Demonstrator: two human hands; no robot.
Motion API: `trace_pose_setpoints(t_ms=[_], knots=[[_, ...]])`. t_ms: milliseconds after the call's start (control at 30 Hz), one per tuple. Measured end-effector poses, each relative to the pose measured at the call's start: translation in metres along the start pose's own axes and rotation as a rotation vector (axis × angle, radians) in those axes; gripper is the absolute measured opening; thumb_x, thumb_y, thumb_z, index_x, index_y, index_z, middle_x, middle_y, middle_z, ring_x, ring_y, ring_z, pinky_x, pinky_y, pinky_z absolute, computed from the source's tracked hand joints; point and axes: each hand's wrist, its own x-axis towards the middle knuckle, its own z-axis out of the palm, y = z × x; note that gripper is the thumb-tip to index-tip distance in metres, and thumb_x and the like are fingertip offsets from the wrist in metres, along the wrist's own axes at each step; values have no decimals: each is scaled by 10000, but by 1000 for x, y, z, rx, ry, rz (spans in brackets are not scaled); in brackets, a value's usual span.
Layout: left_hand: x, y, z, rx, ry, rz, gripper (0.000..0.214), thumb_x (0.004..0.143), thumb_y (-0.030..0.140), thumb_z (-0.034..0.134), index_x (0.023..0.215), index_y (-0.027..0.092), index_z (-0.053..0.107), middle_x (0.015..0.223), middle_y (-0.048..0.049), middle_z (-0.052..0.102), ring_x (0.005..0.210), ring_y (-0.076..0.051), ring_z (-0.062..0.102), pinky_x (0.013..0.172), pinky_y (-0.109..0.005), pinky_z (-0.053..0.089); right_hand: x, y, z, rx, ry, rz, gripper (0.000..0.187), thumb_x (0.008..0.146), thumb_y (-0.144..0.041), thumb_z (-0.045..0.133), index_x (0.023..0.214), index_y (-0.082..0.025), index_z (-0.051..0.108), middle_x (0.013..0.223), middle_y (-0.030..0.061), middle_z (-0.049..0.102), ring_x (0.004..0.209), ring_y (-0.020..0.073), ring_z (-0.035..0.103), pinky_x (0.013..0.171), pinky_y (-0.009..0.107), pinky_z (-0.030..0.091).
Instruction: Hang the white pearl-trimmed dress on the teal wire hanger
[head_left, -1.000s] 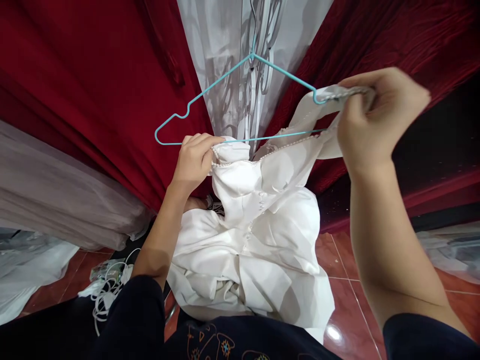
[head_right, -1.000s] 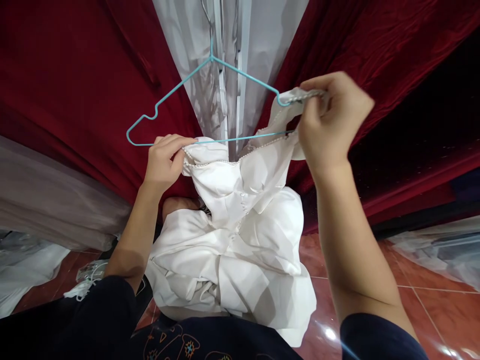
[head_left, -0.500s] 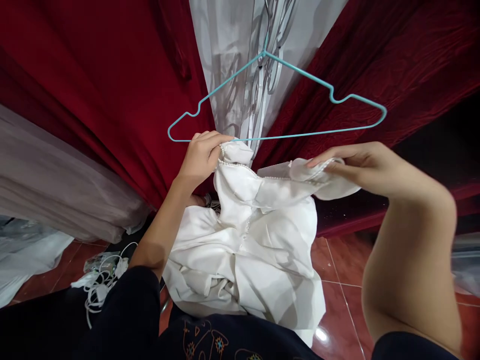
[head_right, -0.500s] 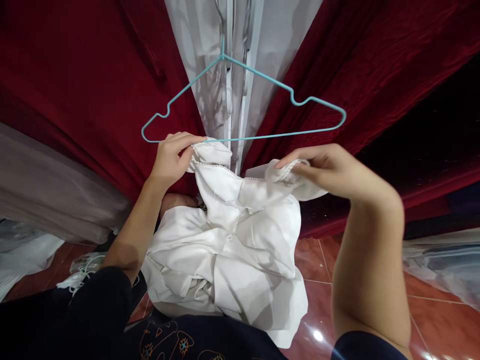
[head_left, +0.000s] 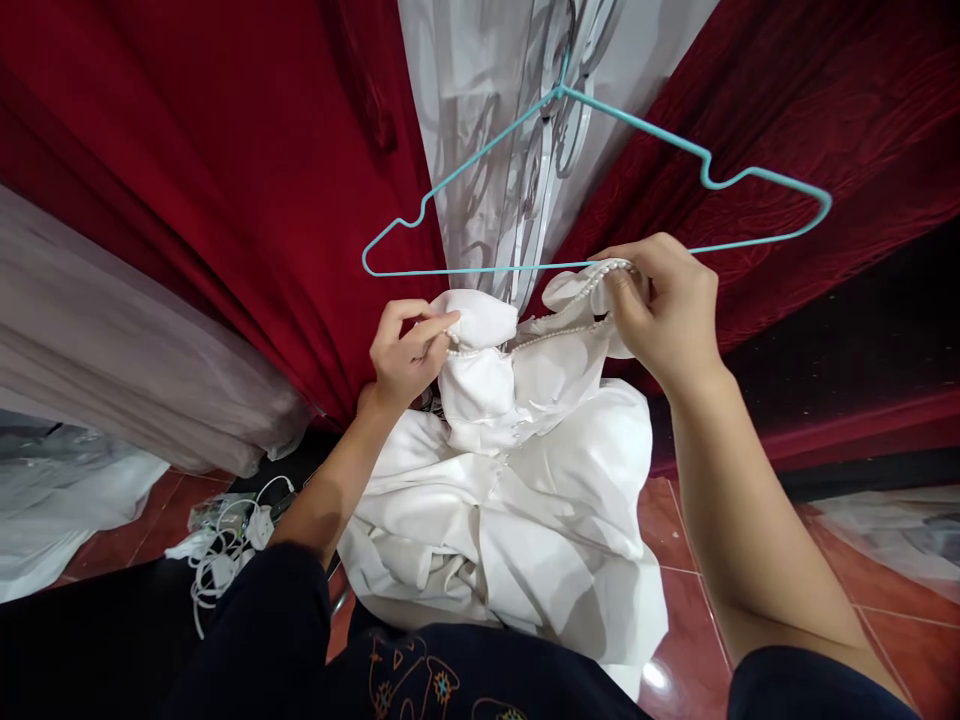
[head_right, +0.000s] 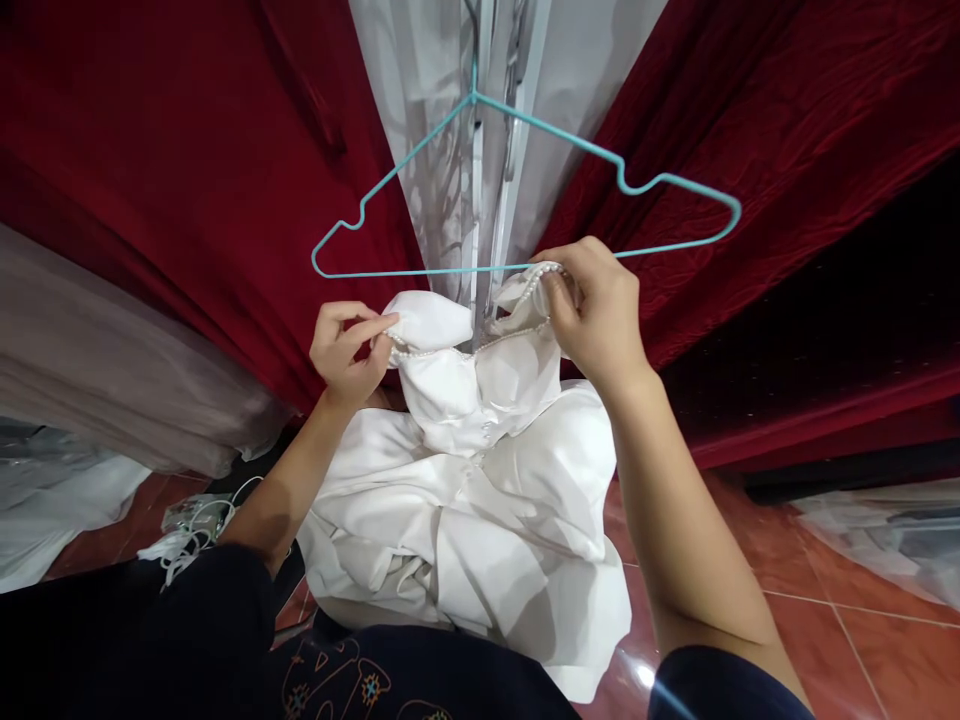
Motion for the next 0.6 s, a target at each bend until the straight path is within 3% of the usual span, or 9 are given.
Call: trace_pose_setpoints(t_ms=[100, 200, 267, 367, 433, 500, 600], knots=[[-15, -16, -7, -12, 50, -213, 239, 920, 149, 576, 1069, 227, 745, 1061, -76, 636, 876, -178, 656, 730, -311, 565, -1, -2, 2, 37, -10, -11, 205, 981, -270, 563, 992, -288, 767, 957, 71, 726, 892, 230, 675, 806, 410, 522], [-6, -52, -17, -52, 162, -387, 181, 911, 211, 573, 1075, 203, 649, 1095, -74, 650, 942, -176, 673, 799, -316, 587, -2, 1, 4, 52, 3, -20, 219, 1001, -339, 560, 1005, -249, 760, 948, 68, 728, 892, 232, 686, 802, 411, 537], [12, -79, -26, -58, 288, -379, 143, 986, 292, 566, 1091, 200, 598, 1057, -48, 660, 1022, -176, 668, 924, -369, 575, -4, 3, 5, 48, 6, -28, 252, 1016, -386, 548, 1019, -247, 759, 958, 64, 731, 902, 231, 690, 814, 410, 552], [53, -99, -42, -18, 383, -213, 264, 1135, 421, 426, 1154, 197, 564, 1113, -30, 648, 1081, -134, 635, 961, -422, 526, -7, 6, 8, 53, 16, -36, 284, 1033, -421, 528, 1047, -256, 759, 974, 67, 727, 919, 230, 688, 834, 411, 566], [83, -94, -49, -40, 348, -108, 246, 1130, 488, 487, 1152, 265, 591, 1128, -19, 657, 1073, -150, 657, 968, -449, 555, -8, 5, 11, 63, 19, -33, 295, 1037, -423, 524, 1061, -244, 757, 981, 74, 724, 927, 233, 687, 839, 413, 573], [110, -81, -49, -32, 221, -70, 211, 1099, 515, 586, 1153, 314, 616, 1161, -10, 674, 1084, -160, 678, 965, -436, 588, -9, 4, 16, 79, 21, -30, 290, 1038, -412, 528, 1063, -232, 753, 982, 80, 721, 927, 232, 684, 836, 410, 574], [133, -59, -37, -72, 26, -57, 343, 1030, 582, 702, 1139, 263, 644, 1118, -8, 719, 1035, -148, 719, 788, -325, 603, -10, 5, 23, 102, 50, -41, 253, 1033, -368, 542, 1051, -222, 748, 962, 79, 712, 918, 229, 676, 826, 400, 562]])
